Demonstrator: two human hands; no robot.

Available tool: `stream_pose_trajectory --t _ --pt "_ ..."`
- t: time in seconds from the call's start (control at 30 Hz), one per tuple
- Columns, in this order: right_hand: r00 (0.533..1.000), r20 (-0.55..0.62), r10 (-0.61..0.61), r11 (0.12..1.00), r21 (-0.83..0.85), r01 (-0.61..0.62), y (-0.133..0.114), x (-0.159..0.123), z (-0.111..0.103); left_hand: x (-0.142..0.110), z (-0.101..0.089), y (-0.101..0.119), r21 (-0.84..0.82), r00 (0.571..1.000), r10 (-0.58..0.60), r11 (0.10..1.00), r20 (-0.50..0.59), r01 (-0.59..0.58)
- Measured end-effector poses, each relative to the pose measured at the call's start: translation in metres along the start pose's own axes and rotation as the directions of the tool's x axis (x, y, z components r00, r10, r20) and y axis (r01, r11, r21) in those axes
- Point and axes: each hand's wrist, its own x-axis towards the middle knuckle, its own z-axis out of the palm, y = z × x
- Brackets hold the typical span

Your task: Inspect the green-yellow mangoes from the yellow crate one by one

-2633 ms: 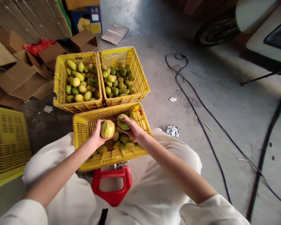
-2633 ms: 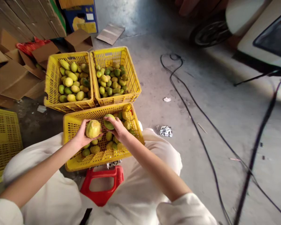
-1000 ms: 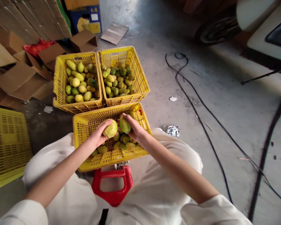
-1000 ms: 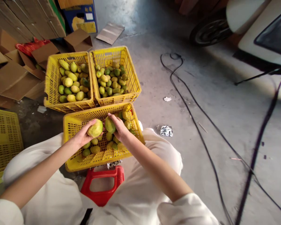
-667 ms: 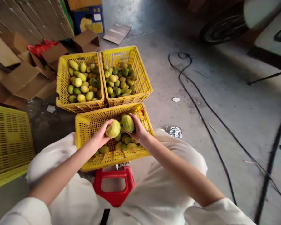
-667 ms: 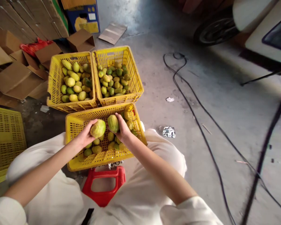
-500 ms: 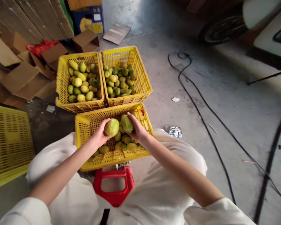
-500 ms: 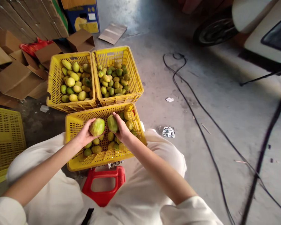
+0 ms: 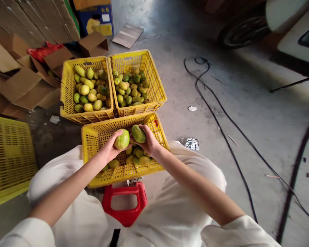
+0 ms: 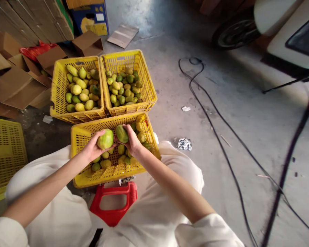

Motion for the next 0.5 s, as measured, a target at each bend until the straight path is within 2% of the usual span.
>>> stream_pose_trajectory --t 0.17,0.4,0.5 --pt "0.999 0.008 0.037 0.999 -0.020 -0.037 -0.0005 -0.0025 0.0020 0.0001 -0.0001 -0.0009 0.016 1.000 0.005 1.000 -0.018 -0.005" --pt "0.994 0.042 0.105 0.993 -0.051 -0.102 -0.0023 -0.0072 0.0060 0.0010 0.0008 0.0008 -0.035 0.998 -0.061 0.998 -0.018 0.061" --pt "0.993 0.103 0.060 0.995 -0.085 -0.052 0.0006 -0.0052 0.0014 0.0018 0.0018 0.0021 -0.062 0.996 -0.072 0.996 -0.057 0.069"
